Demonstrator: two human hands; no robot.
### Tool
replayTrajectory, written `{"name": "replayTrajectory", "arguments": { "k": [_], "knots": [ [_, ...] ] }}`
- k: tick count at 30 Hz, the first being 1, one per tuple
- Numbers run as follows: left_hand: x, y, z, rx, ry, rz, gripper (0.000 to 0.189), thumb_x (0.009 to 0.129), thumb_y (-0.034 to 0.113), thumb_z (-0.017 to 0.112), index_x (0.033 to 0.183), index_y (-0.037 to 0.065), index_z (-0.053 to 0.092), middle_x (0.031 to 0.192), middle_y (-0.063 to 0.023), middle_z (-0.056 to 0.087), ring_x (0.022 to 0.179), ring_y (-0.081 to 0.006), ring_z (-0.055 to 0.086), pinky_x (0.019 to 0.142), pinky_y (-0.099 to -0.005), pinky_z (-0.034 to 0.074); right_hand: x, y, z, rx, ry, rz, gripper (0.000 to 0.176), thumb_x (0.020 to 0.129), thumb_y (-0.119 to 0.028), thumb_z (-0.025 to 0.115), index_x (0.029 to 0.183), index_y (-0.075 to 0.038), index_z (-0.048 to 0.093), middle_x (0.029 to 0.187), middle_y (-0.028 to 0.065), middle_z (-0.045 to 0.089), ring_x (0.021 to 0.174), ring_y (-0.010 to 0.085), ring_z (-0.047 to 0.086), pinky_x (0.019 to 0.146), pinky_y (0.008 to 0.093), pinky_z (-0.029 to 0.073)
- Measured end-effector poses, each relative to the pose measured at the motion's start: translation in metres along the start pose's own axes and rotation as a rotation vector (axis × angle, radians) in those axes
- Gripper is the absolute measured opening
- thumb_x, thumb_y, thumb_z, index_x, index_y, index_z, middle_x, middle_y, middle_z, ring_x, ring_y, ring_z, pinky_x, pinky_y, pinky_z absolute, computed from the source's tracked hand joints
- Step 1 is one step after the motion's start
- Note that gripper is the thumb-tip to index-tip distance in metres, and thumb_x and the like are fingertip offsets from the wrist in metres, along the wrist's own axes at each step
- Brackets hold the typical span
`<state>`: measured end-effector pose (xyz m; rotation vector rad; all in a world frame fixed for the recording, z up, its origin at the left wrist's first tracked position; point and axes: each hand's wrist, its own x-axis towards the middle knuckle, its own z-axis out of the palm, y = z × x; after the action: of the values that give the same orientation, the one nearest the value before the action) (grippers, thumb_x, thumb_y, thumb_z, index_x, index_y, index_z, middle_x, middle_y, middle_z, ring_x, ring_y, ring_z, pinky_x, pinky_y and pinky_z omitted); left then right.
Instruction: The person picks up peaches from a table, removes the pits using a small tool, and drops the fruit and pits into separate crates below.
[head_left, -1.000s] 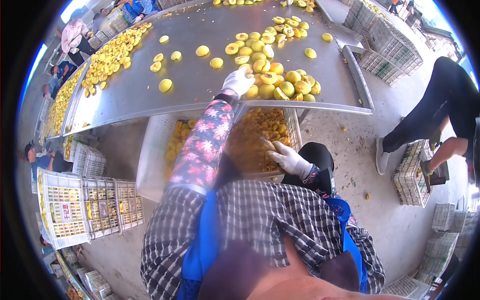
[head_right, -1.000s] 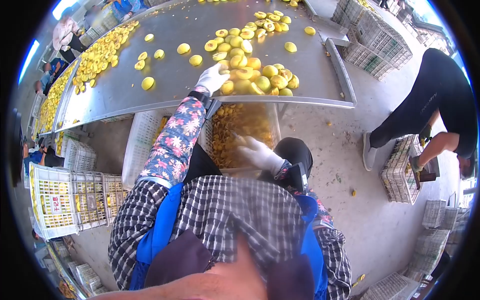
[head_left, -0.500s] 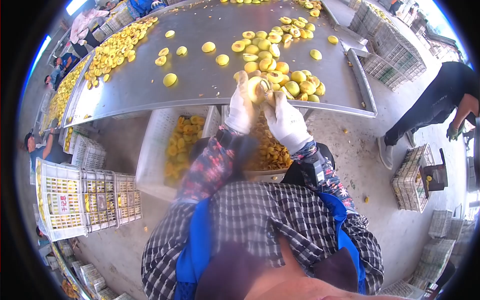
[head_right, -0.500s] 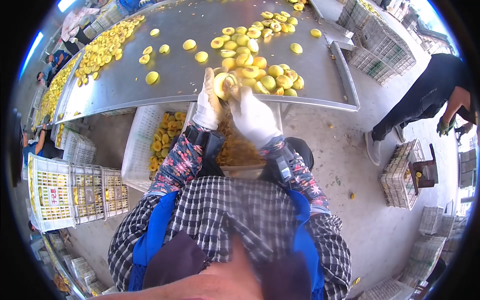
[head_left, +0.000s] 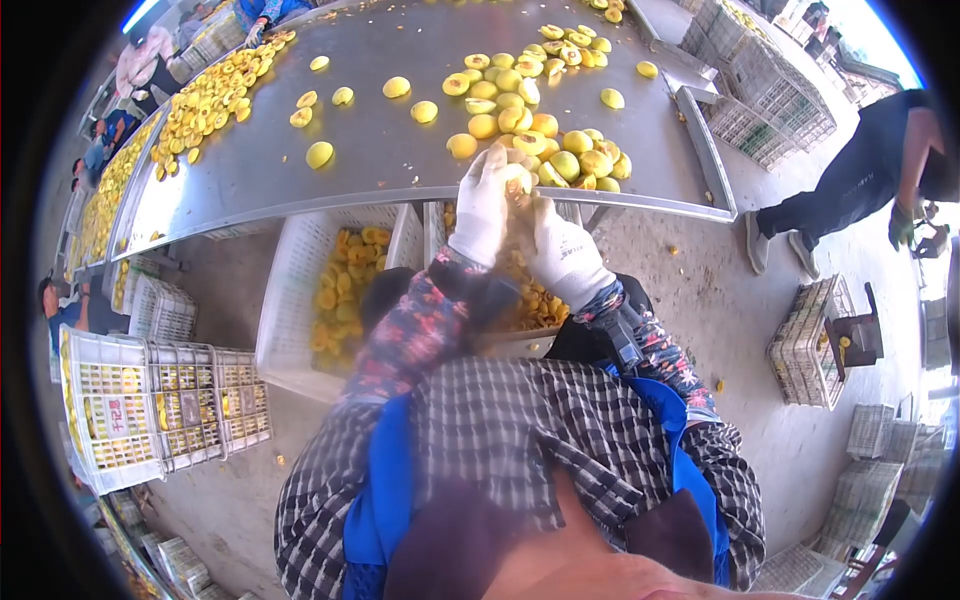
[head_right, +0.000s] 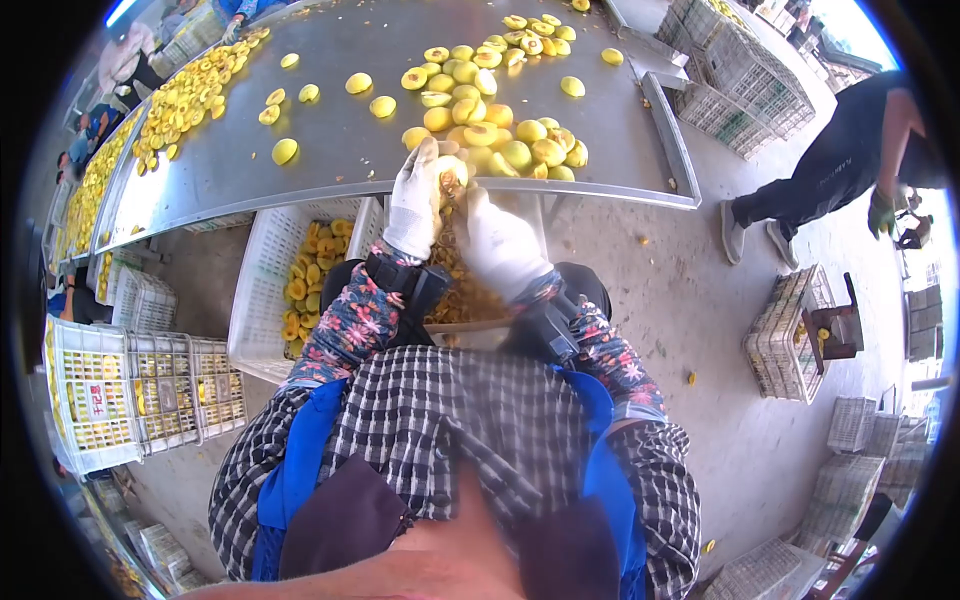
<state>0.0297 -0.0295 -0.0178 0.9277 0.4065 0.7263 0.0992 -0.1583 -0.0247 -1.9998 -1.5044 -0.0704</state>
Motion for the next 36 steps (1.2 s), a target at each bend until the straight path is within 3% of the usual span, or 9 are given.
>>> {"name": "replayTrajectory", "arguments": {
  "k": [3, 10, 13, 16, 19, 20, 25, 31, 36],
  "knots": [
    [0.002, 0.003, -0.010, 0.126, -0.066, -0.102, 0.031, 0.098, 0.030, 0.053, 0.111, 0.002, 0.057, 0.109, -0.0136, 0.063, 0.099, -0.0219, 0.062, 0.084, -0.0350, 0.052, -0.009, 0.031, 0.032, 0.077, 0.094, -0.281, 0.036, 0.087, -0.020, 0.061, 0.112, 0.004, 0.050, 0.070, 0.0175, 0.063, 0.062, 0.0319, 0.065, 0.054, 0.0397, 0.052],
    [-0.029, -0.024, -0.003, 0.414, -0.112, 0.295, 0.050, 0.101, 0.042, 0.042, 0.124, -0.001, 0.050, 0.117, -0.0127, 0.055, 0.103, -0.0214, 0.056, 0.091, -0.0343, 0.048, -0.019, 0.005, -0.002, 0.477, -0.171, 0.304, 0.036, 0.090, -0.033, 0.057, 0.104, 0.000, 0.053, 0.092, 0.0241, 0.065, 0.092, 0.0417, 0.063, 0.080, 0.0468, 0.051],
    [-0.026, -0.021, -0.006, 0.419, -0.143, 0.076, 0.053, 0.102, 0.043, 0.042, 0.127, -0.003, 0.048, 0.117, -0.0127, 0.057, 0.103, -0.0210, 0.058, 0.094, -0.0323, 0.046, -0.032, 0.008, 0.087, 0.117, 0.719, 0.193, 0.016, 0.085, -0.020, 0.057, 0.080, -0.006, 0.063, 0.072, 0.0044, 0.056, 0.056, 0.0194, 0.052, 0.061, 0.0373, 0.044],
    [-0.017, -0.013, -0.013, 0.481, -0.251, -0.042, 0.048, 0.101, 0.041, 0.045, 0.122, -0.002, 0.050, 0.109, -0.0125, 0.060, 0.097, -0.0210, 0.061, 0.086, -0.0323, 0.050, -0.041, -0.022, 0.018, -0.116, 0.444, 0.200, 0.014, 0.086, -0.018, 0.055, 0.083, -0.005, 0.061, 0.073, 0.0079, 0.055, 0.063, 0.0225, 0.055, 0.063, 0.0389, 0.044],
    [-0.006, -0.010, -0.018, 0.403, -0.240, -0.196, 0.048, 0.099, 0.043, 0.049, 0.123, 0.001, 0.049, 0.115, -0.0141, 0.058, 0.099, -0.0238, 0.060, 0.080, -0.0322, 0.052, -0.034, 0.009, 0.003, 0.618, -0.193, 0.294, 0.024, 0.090, -0.022, 0.052, 0.098, 0.000, 0.059, 0.083, 0.0186, 0.060, 0.081, 0.0334, 0.061, 0.078, 0.0446, 0.047],
    [-0.010, -0.010, -0.010, 0.373, -0.211, -0.157, 0.048, 0.099, 0.043, 0.049, 0.122, 0.001, 0.049, 0.115, -0.0142, 0.057, 0.100, -0.0243, 0.060, 0.079, -0.0326, 0.052, -0.030, 0.019, 0.010, 0.562, -0.145, 0.018, 0.033, 0.092, -0.029, 0.052, 0.105, 0.001, 0.059, 0.099, 0.0233, 0.063, 0.096, 0.0338, 0.062, 0.086, 0.0440, 0.047],
    [-0.009, -0.015, -0.011, 0.237, -0.220, -0.180, 0.050, 0.098, 0.043, 0.050, 0.123, 0.000, 0.047, 0.119, -0.0138, 0.054, 0.105, -0.0266, 0.058, 0.080, -0.0367, 0.053, -0.039, 0.011, -0.017, 0.737, -0.318, 0.275, 0.034, 0.093, -0.027, 0.052, 0.114, -0.001, 0.059, 0.114, 0.0233, 0.060, 0.109, 0.0306, 0.057, 0.091, 0.0410, 0.046],
    [-0.010, -0.008, -0.015, 0.153, -0.215, -0.302, 0.045, 0.096, 0.043, 0.055, 0.119, 0.005, 0.047, 0.112, -0.0097, 0.058, 0.100, -0.0257, 0.061, 0.082, -0.0392, 0.054, -0.046, 0.019, 0.054, 0.983, -0.052, 0.363, 0.026, 0.096, -0.033, 0.056, 0.101, -0.008, 0.060, 0.081, 0.0043, 0.057, 0.069, 0.0141, 0.053, 0.061, 0.0288, 0.041],
    [-0.017, -0.028, -0.011, 0.160, -0.201, -0.139, 0.058, 0.099, 0.044, 0.049, 0.141, 0.007, 0.035, 0.128, -0.0115, 0.054, 0.111, -0.0270, 0.059, 0.092, -0.0399, 0.052, -0.047, 0.029, 0.024, 2.346, -0.846, 0.360, 0.026, 0.101, -0.038, 0.046, 0.098, -0.014, 0.055, 0.056, -0.0083, 0.033, 0.041, 0.0043, 0.030, 0.037, 0.0215, 0.023]
  ]
}}
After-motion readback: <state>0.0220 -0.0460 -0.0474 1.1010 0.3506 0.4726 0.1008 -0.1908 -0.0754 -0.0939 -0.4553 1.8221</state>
